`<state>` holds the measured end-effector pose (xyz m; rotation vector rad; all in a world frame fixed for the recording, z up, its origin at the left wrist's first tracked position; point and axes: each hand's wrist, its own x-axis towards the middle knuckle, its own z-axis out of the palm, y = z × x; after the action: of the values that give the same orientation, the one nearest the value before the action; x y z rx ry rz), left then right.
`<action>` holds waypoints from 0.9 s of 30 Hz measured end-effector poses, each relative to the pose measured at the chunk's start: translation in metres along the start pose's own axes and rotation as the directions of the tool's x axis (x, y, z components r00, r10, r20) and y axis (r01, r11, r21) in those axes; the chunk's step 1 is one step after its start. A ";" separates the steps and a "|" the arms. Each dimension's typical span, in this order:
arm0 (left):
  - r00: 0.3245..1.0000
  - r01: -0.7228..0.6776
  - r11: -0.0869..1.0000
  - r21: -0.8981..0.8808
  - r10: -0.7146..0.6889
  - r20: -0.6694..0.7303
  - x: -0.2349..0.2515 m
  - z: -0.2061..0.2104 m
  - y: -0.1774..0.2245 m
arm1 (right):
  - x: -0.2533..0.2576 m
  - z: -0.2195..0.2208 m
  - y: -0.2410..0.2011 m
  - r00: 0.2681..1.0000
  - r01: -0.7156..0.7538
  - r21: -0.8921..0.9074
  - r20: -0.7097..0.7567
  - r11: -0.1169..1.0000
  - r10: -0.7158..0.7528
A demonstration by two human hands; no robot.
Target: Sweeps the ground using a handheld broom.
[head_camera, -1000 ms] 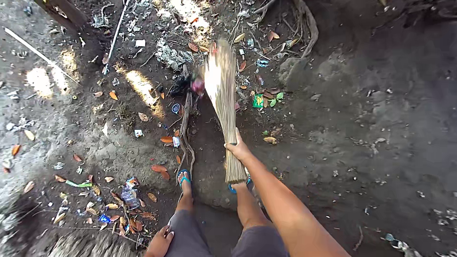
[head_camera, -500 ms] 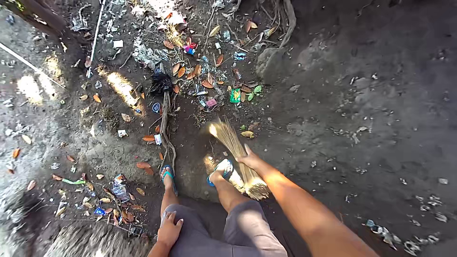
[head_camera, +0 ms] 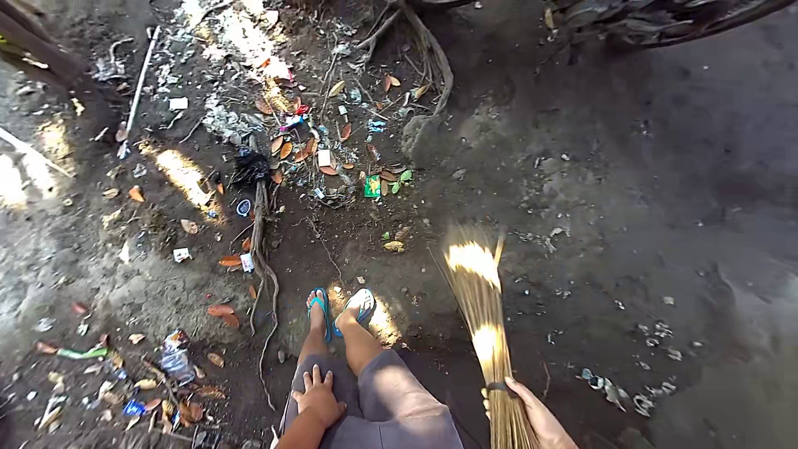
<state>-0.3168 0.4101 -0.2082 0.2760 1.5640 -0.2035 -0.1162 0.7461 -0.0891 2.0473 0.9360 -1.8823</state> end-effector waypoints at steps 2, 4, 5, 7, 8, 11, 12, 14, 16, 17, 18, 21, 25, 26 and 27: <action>1.000 0.027 0.997 0.075 -0.026 -0.006 0.016 0.009 -0.001 | 0.022 0.000 0.013 0.987 -0.013 0.127 -0.156 0.992 0.033; 0.999 0.049 0.993 0.104 -0.049 -0.007 0.025 0.014 -0.011 | 0.061 0.023 0.020 0.993 0.024 0.241 -0.121 0.970 0.006; 0.999 0.048 0.993 0.107 -0.047 -0.006 0.027 0.015 -0.015 | 0.084 0.051 0.019 0.994 0.044 0.290 -0.106 0.956 -0.014; 0.999 0.044 0.993 0.109 -0.043 -0.010 0.029 0.014 -0.019 | 0.128 0.128 0.019 0.996 0.066 0.247 -0.073 0.967 -0.049; 0.999 0.048 0.991 0.122 -0.046 -0.021 0.031 0.013 -0.021 | 0.140 0.174 0.017 1.000 0.021 0.121 0.002 0.992 -0.021; 0.998 0.065 0.988 0.140 -0.060 -0.036 0.040 0.011 -0.028 | 0.177 0.285 0.008 0.927 -0.024 -0.340 0.345 0.940 0.148; 0.997 0.065 0.988 0.141 -0.061 -0.037 0.042 0.011 -0.030 | 0.184 0.303 -0.001 0.883 0.031 -0.433 0.434 0.901 0.178; 0.997 0.065 0.987 0.146 -0.058 -0.047 0.044 0.007 -0.031 | 0.187 0.305 -0.027 0.810 0.184 -0.501 0.564 0.846 0.158; 0.997 0.061 0.988 0.139 -0.055 -0.049 0.043 0.004 -0.031 | 0.165 0.271 -0.049 0.783 0.298 -0.504 0.615 0.810 0.094; 0.998 0.057 0.990 0.127 -0.051 -0.049 0.043 0.002 -0.030 | 0.145 0.243 -0.056 0.803 0.311 -0.499 0.593 0.809 0.057; 0.998 0.050 0.992 0.115 -0.044 -0.052 0.042 -0.001 -0.029 | 0.122 0.212 -0.058 0.844 0.289 -0.474 0.537 0.832 0.012; 0.998 0.040 0.996 0.079 -0.035 -0.060 0.041 -0.007 -0.026 | 0.068 0.117 -0.046 0.973 0.091 -0.115 0.221 0.989 -0.064; 0.998 0.047 0.998 0.035 -0.046 -0.047 0.039 -0.007 -0.015 | 0.102 0.038 -0.035 0.970 0.044 0.141 -0.241 0.989 -0.009; 0.998 0.054 0.998 0.029 -0.052 -0.047 0.037 -0.007 -0.009 | 0.117 0.040 -0.038 0.950 0.036 0.172 -0.310 0.984 0.019; 0.997 0.061 0.998 0.012 -0.060 -0.053 0.034 -0.008 -0.002 | 0.128 0.053 -0.045 0.941 0.017 0.156 -0.337 0.988 0.037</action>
<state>-0.3251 0.4118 -0.2426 0.2465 1.6251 -0.2562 -0.1876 0.7918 -0.2076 2.5234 0.8687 -1.6740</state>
